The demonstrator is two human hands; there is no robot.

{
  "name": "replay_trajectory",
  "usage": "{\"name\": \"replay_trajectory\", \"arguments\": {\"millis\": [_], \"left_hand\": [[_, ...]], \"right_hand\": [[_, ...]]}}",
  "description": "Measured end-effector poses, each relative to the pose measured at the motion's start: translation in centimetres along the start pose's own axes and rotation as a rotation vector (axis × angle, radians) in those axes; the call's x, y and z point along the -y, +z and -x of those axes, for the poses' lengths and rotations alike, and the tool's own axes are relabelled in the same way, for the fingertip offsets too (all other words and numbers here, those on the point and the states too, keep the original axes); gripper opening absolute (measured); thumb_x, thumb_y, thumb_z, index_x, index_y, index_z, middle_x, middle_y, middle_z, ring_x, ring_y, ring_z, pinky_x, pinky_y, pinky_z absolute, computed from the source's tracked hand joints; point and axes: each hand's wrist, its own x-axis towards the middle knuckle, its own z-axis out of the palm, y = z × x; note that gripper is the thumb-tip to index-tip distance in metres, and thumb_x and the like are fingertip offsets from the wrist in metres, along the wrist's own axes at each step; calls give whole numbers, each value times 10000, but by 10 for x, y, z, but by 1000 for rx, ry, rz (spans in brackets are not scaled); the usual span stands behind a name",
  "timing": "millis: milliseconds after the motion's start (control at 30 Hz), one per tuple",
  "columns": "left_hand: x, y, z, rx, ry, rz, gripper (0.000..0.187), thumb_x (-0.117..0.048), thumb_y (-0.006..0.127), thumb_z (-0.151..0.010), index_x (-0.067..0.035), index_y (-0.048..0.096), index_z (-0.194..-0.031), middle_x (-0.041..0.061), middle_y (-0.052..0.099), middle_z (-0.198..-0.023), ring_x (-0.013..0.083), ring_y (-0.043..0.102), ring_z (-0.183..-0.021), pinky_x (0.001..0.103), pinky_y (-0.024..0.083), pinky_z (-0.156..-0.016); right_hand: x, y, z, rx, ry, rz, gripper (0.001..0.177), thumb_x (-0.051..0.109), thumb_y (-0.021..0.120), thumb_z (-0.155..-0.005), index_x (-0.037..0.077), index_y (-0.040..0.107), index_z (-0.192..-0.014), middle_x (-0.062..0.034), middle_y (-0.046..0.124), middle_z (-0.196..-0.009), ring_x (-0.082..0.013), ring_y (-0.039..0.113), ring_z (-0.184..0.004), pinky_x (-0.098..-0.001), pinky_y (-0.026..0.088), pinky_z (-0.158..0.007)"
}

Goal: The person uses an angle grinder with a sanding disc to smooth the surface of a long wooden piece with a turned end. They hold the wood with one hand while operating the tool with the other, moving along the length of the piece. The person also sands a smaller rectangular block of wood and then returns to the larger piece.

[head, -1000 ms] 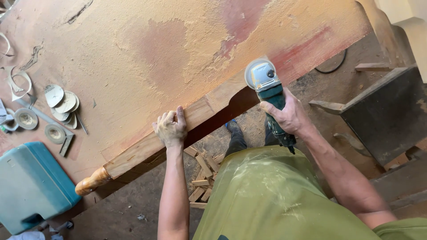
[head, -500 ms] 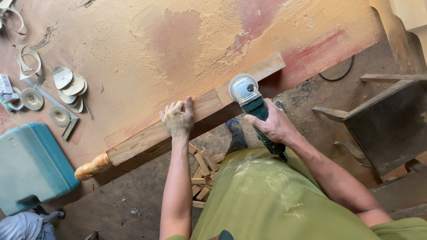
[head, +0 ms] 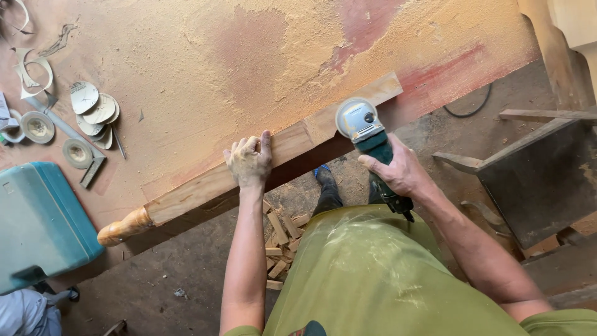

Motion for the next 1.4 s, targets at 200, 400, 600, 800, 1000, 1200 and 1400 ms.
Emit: {"name": "replay_trajectory", "arguments": {"millis": [200, 400, 600, 800, 1000, 1200, 1400], "left_hand": [[0, 0, -1, -22, 27, -9, 552, -664, 549, -1017, -228, 676, -703, 49, 657, -703, 249, 662, -750, 398, 424, -826], [7, 9, 1, -23, 14, -25, 550, -670, 550, -1012, -230, 678, -710, 46, 657, -706, 253, 662, -768, 400, 420, -825], [17, 20, 3, -25, -5, -30, 559, -706, 531, -996, -241, 683, -726, 31, 654, -707, 240, 661, -784, 400, 418, -841], [18, 21, 3, -67, 15, -36, 551, -692, 555, -993, -248, 654, -682, 26, 630, -679, 235, 652, -748, 392, 421, -809], [17, 21, 3, -103, 34, -13, 558, -695, 581, -987, -246, 630, -659, 14, 619, -659, 222, 649, -732, 375, 424, -796], [18, 22, 4, -94, 50, -11, 535, -685, 596, -993, -249, 659, -690, 19, 630, -678, 229, 655, -747, 390, 434, -813], [22, 23, 5, -85, 66, -30, 511, -660, 597, -1020, -249, 683, -729, 27, 652, -710, 236, 665, -773, 398, 439, -845]], "right_hand": [[1, -15, -3, -68, -5, 8, 558, 516, 789, -833, 123, 609, -1187, -291, 689, -998, -474, 660, -1071, -567, 514, -882], [-19, -26, -9, -147, -31, 21, 555, 545, 783, -862, 115, 604, -1163, -258, 674, -991, -439, 664, -1045, -546, 515, -844], [2, 4, -9, -59, -84, 19, 539, 524, 795, -832, 114, 620, -1134, -272, 676, -968, -445, 671, -1025, -554, 522, -824], [21, 24, -14, 19, -124, 43, 523, 528, 796, -832, 117, 608, -1097, -252, 662, -929, -444, 676, -1002, -535, 519, -797], [13, 28, -27, 27, -109, 80, 510, 544, 789, -839, 139, 596, -1083, -230, 668, -915, -433, 678, -989, -520, 519, -794], [12, 16, -27, 11, -99, 87, 514, 546, 800, -829, 146, 592, -1075, -245, 662, -925, -437, 674, -1000, -526, 515, -797], [9, 3, -29, -20, -121, 49, 471, 510, 786, -848, 134, 600, -1063, -240, 667, -908, -409, 683, -968, -513, 517, -786]]}}
